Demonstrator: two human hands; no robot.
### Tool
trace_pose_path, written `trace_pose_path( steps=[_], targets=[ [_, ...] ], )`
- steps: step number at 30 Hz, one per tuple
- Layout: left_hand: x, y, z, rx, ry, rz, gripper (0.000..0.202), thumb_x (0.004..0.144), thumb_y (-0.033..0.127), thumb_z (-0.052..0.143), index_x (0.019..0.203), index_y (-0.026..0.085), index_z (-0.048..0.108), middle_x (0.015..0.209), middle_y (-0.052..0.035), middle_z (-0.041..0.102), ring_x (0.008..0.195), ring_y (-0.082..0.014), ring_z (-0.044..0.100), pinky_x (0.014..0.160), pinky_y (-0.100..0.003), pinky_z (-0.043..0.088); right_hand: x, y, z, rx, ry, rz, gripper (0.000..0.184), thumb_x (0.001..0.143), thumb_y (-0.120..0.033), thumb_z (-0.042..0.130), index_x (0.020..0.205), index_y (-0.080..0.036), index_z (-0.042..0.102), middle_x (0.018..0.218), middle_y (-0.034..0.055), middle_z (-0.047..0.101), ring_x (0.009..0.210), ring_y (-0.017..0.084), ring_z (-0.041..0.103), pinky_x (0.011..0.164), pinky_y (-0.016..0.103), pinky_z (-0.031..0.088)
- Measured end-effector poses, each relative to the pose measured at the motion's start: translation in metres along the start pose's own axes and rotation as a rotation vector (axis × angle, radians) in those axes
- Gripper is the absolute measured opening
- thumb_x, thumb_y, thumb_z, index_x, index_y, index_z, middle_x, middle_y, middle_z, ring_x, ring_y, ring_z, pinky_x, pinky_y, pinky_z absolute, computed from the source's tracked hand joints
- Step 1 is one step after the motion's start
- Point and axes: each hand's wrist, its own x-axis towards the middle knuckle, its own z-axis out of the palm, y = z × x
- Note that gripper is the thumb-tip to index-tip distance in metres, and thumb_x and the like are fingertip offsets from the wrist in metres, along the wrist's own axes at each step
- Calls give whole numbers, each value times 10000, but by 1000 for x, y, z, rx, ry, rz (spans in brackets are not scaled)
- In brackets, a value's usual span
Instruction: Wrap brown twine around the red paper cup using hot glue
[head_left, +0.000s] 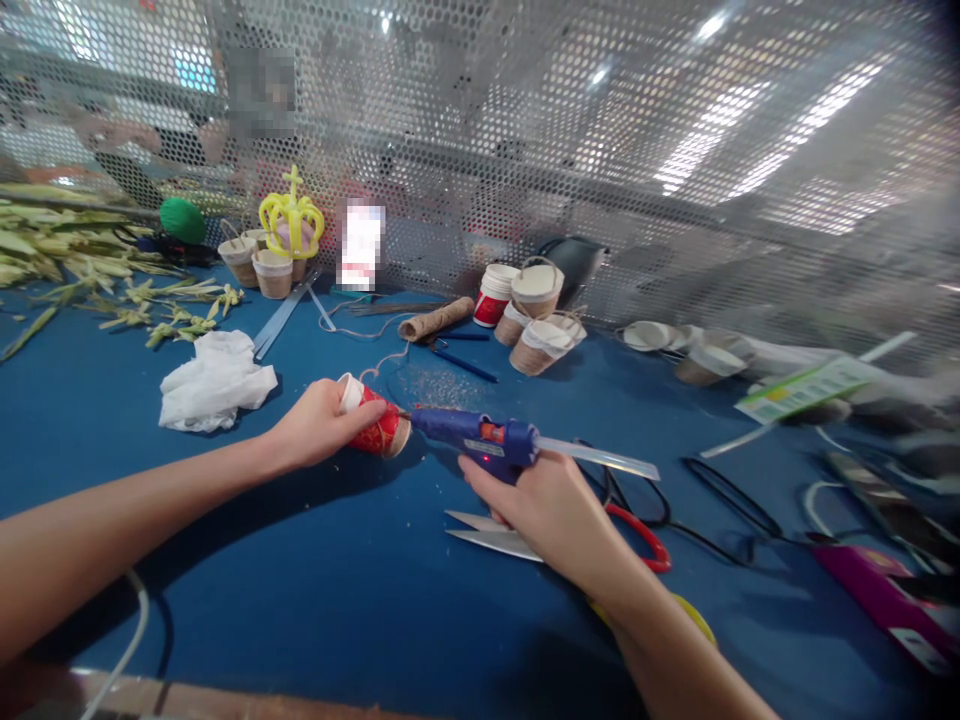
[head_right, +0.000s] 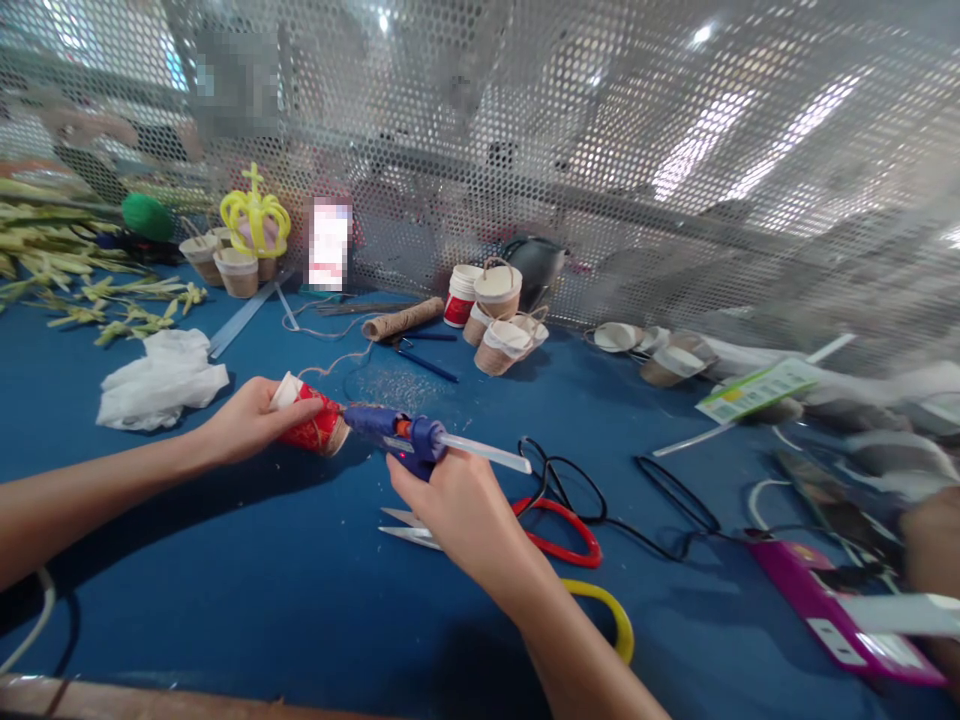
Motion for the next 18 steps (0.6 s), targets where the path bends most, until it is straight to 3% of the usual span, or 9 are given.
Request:
trace_pose_path(
  steps=[4, 9, 18],
  targets=[
    [1, -2, -1, 85, 6, 67, 343, 720, 425, 502, 596, 115, 582, 497, 10, 490, 461, -91, 379, 414, -204, 263, 2, 1, 0, 10, -9, -2, 389, 738, -322, 491, 379, -213, 388, 346, -17, 476, 364, 125, 475, 472, 262, 412],
    [0, -2, -1, 159, -7, 79, 394, 745, 459, 459, 551, 124, 532, 475, 31, 394, 450, -77, 301, 411, -206, 226, 7, 4, 5, 27, 31, -13, 254, 739, -290, 466, 504, -197, 447, 417, -16, 492, 382, 115, 457, 414, 235, 373],
    [8, -5, -2, -46, 28, -35, 348, 692, 454, 522, 581, 125, 545, 485, 29, 454, 434, -78, 352, 424, -209, 240, -2, -4, -2, -68, 38, -147, 176, 739, -229, 429, 646, -178, 570, 501, 6, 525, 423, 116, 446, 425, 230, 359]
  ],
)
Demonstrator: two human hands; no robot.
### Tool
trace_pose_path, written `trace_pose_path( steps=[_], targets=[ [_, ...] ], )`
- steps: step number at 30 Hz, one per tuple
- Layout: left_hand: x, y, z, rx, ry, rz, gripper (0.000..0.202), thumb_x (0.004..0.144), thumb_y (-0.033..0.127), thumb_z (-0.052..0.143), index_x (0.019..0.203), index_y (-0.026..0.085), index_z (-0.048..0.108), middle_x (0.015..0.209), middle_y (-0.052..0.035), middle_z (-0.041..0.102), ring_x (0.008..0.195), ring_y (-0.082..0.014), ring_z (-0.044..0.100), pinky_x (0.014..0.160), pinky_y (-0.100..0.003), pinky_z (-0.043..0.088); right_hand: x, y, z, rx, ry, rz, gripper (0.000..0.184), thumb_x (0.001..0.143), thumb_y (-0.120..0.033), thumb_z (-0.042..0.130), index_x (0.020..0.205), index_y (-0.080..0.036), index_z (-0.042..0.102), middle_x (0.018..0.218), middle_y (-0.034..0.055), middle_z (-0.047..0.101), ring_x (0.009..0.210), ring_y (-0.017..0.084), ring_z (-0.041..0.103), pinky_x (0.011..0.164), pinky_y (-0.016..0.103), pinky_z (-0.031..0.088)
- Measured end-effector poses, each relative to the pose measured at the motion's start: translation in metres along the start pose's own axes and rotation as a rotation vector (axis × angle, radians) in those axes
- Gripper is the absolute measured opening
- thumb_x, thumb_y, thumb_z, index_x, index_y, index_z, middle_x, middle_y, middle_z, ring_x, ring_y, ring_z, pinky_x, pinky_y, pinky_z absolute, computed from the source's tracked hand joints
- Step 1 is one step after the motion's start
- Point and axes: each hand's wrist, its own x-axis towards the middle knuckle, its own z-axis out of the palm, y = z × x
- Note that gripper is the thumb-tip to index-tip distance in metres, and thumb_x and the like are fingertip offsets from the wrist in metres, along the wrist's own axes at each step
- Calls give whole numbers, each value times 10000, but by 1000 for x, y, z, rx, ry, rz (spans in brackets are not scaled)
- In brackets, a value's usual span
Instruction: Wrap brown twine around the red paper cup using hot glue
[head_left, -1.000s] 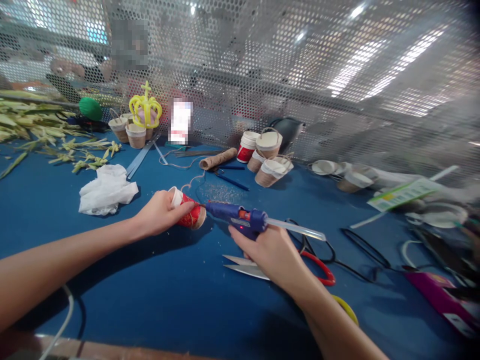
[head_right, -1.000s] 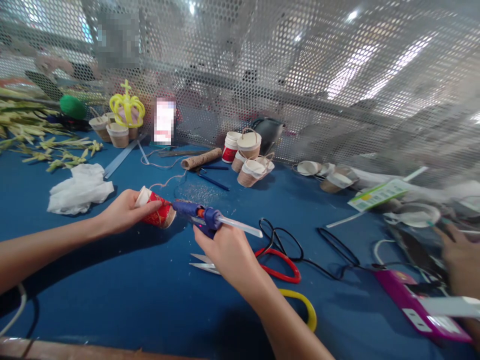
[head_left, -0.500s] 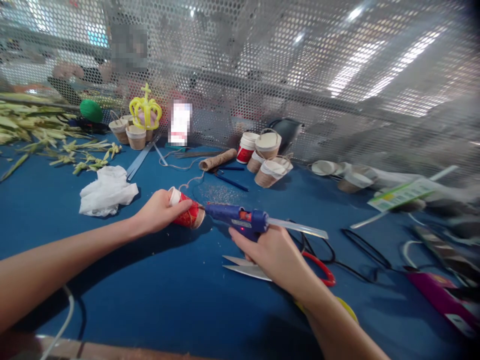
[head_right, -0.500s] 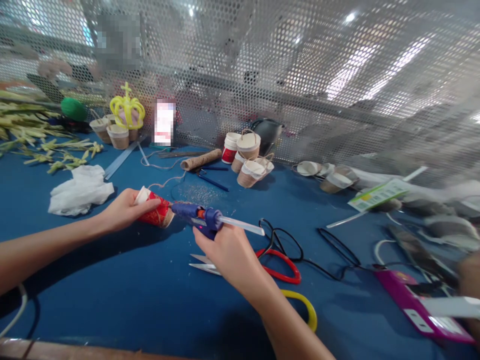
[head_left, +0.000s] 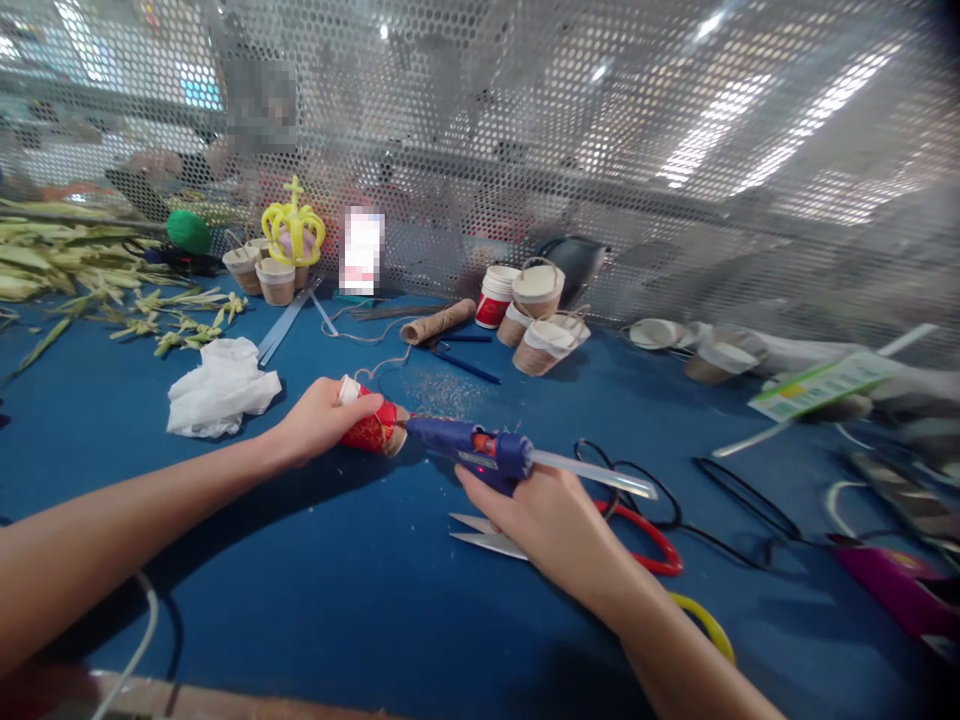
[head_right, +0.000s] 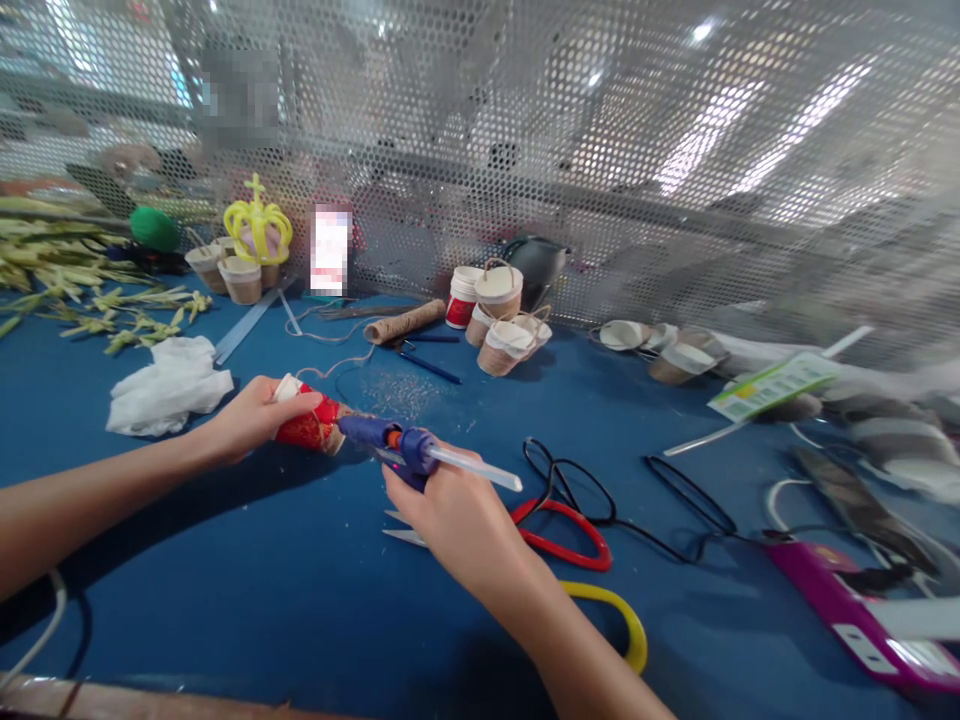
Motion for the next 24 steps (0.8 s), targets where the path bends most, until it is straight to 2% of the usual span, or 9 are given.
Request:
trace_pose_path(
  steps=[4, 12, 16, 21, 24],
  targets=[
    [1, 2, 1, -97, -18, -47, 318, 689, 421, 540, 595, 118, 550, 520, 13, 501, 460, -84, 399, 445, -210, 272, -2, -1, -1, -69, -15, -102, 177, 732, -204, 434, 672, -175, 598, 541, 25, 547, 480, 134, 485, 476, 245, 375],
    [0, 4, 2, -129, -4, -69, 310, 681, 417, 545, 572, 127, 522, 482, 35, 471, 438, -78, 383, 437, -207, 260, -3, 1, 5, -11, -39, -63, 140, 744, -199, 446, 695, -177, 575, 606, 20, 593, 487, 129, 497, 499, 251, 399],
    [0, 4, 3, -126, -10, -90, 313, 690, 422, 526, 593, 125, 551, 492, 20, 501, 432, -83, 393, 427, -208, 258, -3, 0, 1, -72, -9, -85, 159, 736, -203, 448, 700, -176, 600, 588, 36, 592, 517, 155, 527, 491, 260, 397],
    [-2, 0, 2, -14, -12, 19, 350, 699, 441, 515, 596, 113, 580, 485, 13, 497, 433, -81, 379, 410, -204, 248, 1, 4, -3, -204, -26, -191, 217, 733, -173, 418, 721, -181, 635, 447, 6, 499, 453, 143, 491, 430, 237, 341],
    [-4, 0, 2, 33, -8, 61, 338, 694, 430, 526, 611, 109, 597, 489, 11, 504, 445, -85, 385, 406, -203, 255, 3, 6, -2, -158, -24, -146, 202, 726, -186, 426, 716, -179, 628, 440, -1, 490, 439, 137, 482, 425, 237, 338]
  ],
)
